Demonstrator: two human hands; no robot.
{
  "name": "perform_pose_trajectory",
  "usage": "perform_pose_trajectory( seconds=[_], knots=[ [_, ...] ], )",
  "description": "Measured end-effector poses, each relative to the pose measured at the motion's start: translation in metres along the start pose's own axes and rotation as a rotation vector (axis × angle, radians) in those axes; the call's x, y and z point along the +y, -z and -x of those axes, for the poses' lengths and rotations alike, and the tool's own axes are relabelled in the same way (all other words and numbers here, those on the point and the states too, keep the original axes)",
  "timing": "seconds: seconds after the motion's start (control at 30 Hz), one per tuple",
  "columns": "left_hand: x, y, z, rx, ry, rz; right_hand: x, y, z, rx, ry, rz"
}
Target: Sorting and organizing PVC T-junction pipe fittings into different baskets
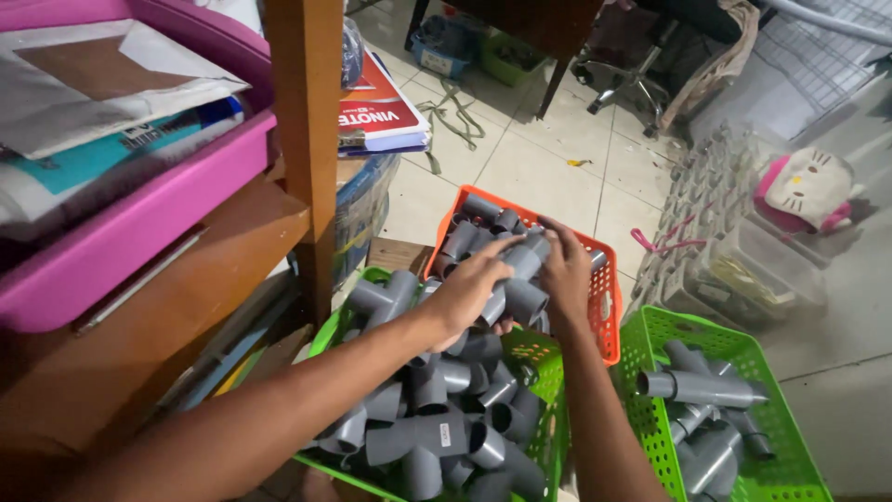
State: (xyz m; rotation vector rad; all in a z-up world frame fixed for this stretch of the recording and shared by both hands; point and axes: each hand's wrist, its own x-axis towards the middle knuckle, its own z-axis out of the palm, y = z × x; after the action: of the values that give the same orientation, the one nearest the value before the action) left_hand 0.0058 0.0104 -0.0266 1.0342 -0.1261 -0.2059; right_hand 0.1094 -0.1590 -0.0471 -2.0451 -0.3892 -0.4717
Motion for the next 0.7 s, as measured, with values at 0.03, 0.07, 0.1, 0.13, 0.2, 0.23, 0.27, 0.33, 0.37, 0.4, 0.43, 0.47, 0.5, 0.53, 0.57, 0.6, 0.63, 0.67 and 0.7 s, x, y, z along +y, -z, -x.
perform_pose_trajectory(
  seconds=[0.03,0.07,0.1,0.13,0.2,0.23,0.27,0.33,0.37,0.4,0.43,0.47,0.5,0.53,0.57,0.6,0.63,0.67,0.7],
  knots=[
    [0.003,-0.001,0.001,0.001,-0.002,-0.002,0.005,-0.006,-0.009,0.000,0.002,-0.002],
    [0.005,-0.002,0.003,0.061,-0.005,0.065,0.009,-0.011,-0.017,-0.081,0.088,0.108],
    [0.007,-0.003,0.004,0.121,-0.009,0.132,0.013,-0.016,-0.026,-0.162,0.173,0.218],
    [0.014,-0.004,0.009,0.122,-0.011,0.132,0.030,-0.028,-0.037,-0.163,0.175,0.218],
    [0.028,-0.006,0.018,0.156,0.000,0.143,0.063,-0.054,-0.062,-0.251,0.357,0.434],
    [0.030,-0.007,0.019,0.156,-0.004,0.142,0.051,-0.053,-0.059,-0.250,0.361,0.433],
    [0.030,-0.008,0.021,0.150,-0.010,0.132,0.040,-0.052,-0.055,-0.264,0.317,0.510],
    [0.025,-0.008,0.019,0.148,-0.018,0.123,0.027,-0.055,-0.053,-0.280,0.275,0.586],
    [0.018,-0.008,0.014,0.181,-0.038,0.139,0.024,-0.058,-0.056,-0.296,0.188,0.646],
    [0.011,-0.008,0.010,0.210,-0.053,0.153,0.023,-0.059,-0.057,-0.308,0.095,0.705],
    [0.010,-0.010,0.012,0.210,-0.051,0.154,0.023,-0.062,-0.057,-0.308,0.093,0.705],
    [0.011,-0.012,0.013,0.183,-0.075,0.143,0.021,-0.064,-0.060,-0.314,0.066,0.736],
    [0.012,-0.014,0.014,0.156,-0.099,0.133,0.020,-0.066,-0.063,-0.320,0.039,0.767],
    [0.030,-0.023,0.031,0.154,-0.098,0.131,0.023,-0.070,-0.066,-0.318,0.036,0.767],
    [0.048,-0.032,0.047,0.161,-0.090,0.053,0.027,-0.075,-0.069,-0.300,0.025,0.792],
    [0.066,-0.041,0.063,0.167,-0.083,-0.025,0.031,-0.078,-0.073,-0.282,0.015,0.817],
    [0.055,-0.034,0.053,0.163,-0.082,-0.027,0.030,-0.079,-0.075,-0.279,0.012,0.817],
    [0.044,-0.028,0.042,0.146,-0.066,0.053,0.029,-0.080,-0.076,-0.292,-0.003,0.792],
    [0.034,-0.021,0.032,0.128,-0.050,0.133,0.028,-0.082,-0.077,-0.306,-0.018,0.766]
  ],
)
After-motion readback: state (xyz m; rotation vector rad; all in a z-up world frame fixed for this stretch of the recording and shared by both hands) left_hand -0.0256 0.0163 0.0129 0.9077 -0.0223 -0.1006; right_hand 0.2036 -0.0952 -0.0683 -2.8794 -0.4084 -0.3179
